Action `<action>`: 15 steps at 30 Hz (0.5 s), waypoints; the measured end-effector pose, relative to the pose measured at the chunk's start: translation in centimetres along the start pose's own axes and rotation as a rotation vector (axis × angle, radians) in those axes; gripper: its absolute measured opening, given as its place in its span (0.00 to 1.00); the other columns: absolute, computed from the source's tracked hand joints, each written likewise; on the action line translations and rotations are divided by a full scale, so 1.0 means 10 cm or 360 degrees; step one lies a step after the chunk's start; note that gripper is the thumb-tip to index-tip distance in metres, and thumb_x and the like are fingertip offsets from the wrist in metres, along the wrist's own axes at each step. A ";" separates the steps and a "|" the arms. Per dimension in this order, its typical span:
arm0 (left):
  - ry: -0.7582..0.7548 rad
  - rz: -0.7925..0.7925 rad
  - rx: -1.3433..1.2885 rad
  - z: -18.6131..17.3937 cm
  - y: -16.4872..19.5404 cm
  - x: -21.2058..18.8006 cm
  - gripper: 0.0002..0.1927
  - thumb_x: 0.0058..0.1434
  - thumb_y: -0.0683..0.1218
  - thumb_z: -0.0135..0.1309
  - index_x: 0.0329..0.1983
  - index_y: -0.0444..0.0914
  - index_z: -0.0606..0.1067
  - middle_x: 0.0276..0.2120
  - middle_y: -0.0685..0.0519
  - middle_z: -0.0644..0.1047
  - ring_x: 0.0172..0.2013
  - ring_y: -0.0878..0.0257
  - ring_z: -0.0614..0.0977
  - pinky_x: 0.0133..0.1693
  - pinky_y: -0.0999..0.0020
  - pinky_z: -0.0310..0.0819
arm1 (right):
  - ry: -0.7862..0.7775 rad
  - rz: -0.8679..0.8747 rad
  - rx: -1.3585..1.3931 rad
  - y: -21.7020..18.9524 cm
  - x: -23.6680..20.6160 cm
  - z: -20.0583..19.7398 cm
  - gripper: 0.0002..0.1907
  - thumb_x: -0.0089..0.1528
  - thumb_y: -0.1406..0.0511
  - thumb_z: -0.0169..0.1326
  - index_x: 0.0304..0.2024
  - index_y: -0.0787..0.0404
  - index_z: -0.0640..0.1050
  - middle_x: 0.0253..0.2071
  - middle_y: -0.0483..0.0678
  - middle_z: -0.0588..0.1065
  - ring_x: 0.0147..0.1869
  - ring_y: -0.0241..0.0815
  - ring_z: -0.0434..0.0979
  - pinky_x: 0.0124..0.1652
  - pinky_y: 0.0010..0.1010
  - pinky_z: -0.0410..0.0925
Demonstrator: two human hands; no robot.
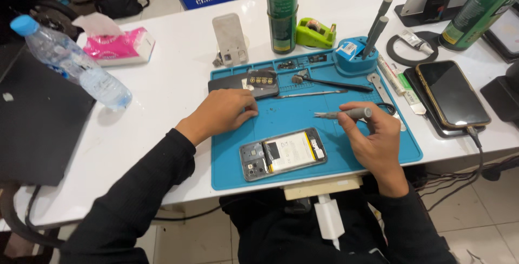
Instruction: The person repairs a disassembled smartphone on a blue repair mat. They hold the phone, use a precision screwdriver to unscrew and re-tighten small screws, manipulate internal components and the battery area, and handle small parts and tools laid out on the mat.
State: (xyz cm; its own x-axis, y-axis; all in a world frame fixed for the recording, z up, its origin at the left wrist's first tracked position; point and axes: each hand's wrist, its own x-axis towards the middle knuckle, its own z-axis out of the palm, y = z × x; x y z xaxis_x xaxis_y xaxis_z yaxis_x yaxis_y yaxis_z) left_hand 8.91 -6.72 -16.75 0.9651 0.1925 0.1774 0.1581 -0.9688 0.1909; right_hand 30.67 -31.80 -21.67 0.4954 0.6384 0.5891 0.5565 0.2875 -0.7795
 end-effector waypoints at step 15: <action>0.0325 -0.0063 -0.1707 0.44 0.14 0.27 0.12 0.73 0.48 0.51 0.43 0.33 0.74 0.33 0.52 0.75 0.28 0.69 0.75 0.30 0.70 0.72 | 0.0097 0.0031 -0.0009 -0.08 0.13 0.34 0.09 0.69 0.70 0.57 0.50 0.69 0.76 0.41 0.50 0.79 0.46 0.38 0.84 0.43 0.22 0.76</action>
State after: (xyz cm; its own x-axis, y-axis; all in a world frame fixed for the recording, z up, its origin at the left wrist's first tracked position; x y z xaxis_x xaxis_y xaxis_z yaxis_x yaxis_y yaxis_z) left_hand 12.67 -8.27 -20.28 0.8949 0.3387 0.2906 -0.1714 -0.3403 0.9246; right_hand 28.58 -28.76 -21.02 0.5458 0.5991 0.5858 0.5499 0.2714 -0.7899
